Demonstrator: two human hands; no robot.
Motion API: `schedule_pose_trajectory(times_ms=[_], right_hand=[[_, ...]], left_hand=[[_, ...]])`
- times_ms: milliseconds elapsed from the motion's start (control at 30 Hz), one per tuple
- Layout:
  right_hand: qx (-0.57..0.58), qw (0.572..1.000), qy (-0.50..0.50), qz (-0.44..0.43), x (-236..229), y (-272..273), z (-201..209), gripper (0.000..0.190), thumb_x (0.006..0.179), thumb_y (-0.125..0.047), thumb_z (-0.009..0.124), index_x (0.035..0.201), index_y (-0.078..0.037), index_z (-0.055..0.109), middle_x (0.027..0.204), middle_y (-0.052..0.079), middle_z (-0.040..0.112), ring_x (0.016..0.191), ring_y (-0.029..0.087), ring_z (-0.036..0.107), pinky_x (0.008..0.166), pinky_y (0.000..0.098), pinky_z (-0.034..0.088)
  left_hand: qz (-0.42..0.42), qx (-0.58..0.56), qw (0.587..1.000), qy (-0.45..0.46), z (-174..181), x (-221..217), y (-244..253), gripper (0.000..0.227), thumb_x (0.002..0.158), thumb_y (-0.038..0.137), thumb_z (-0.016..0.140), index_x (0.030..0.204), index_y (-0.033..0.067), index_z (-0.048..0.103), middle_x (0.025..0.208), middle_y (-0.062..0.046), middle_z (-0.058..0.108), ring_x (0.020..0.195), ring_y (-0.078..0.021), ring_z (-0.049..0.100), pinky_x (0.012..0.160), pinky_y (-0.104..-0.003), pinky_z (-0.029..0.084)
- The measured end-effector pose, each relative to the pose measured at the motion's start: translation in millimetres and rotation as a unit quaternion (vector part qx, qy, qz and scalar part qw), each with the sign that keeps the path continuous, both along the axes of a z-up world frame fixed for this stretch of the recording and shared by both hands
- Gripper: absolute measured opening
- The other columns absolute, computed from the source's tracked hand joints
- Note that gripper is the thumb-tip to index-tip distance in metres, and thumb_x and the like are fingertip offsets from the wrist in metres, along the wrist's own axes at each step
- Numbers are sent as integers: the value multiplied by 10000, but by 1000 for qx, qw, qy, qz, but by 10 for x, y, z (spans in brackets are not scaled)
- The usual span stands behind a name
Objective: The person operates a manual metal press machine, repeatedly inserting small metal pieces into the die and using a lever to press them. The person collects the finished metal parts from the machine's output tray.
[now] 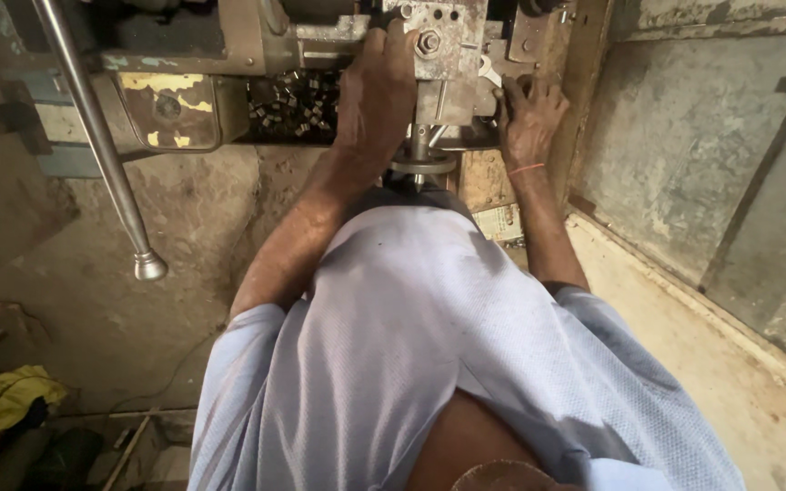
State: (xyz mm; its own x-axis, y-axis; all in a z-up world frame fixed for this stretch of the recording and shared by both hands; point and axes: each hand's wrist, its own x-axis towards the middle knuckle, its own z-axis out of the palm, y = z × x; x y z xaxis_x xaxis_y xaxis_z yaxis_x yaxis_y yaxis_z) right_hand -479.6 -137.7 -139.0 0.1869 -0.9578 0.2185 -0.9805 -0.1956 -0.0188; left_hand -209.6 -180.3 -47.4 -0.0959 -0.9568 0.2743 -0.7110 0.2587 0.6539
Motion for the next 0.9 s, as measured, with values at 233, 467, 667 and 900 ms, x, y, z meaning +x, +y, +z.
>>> schedule_pose_trajectory(times_ms=[233,467,667,900], right_hand=[[86,953,-289,-33,634,-32,44,278,941,-303,825,977,-43,731,931,102,690,848,259,645,744,434,534],[156,945,-272,-97,844,-218,321,326,853,-214,806,1002,62,718,897,211,703,766,327,661,693,462,520],[142,943,-291,-78,759,-213,299,323,892,-181,755,1071,84,709,954,236,732,821,318,713,737,447,563],[231,853,-438,-165,620,-230,247,105,924,-55,697,962,38,729,798,113,724,645,141,632,566,285,488]], left_hand=[[35,-41,999,6,-92,-57,17,204,1015,25,681,1187,-63,619,933,-149,623,757,-232,712,608,-309,587],[37,-120,992,-10,-54,44,37,271,889,-104,635,1127,18,596,1136,-153,674,820,-235,702,622,-286,589],[40,141,980,137,-482,192,307,402,1138,46,500,1528,-48,475,1507,-223,564,1409,-350,547,1183,-411,473],[-72,135,926,344,-1087,140,97,507,1111,114,523,1582,-4,377,1659,-213,370,1566,-290,359,1319,-385,333]])
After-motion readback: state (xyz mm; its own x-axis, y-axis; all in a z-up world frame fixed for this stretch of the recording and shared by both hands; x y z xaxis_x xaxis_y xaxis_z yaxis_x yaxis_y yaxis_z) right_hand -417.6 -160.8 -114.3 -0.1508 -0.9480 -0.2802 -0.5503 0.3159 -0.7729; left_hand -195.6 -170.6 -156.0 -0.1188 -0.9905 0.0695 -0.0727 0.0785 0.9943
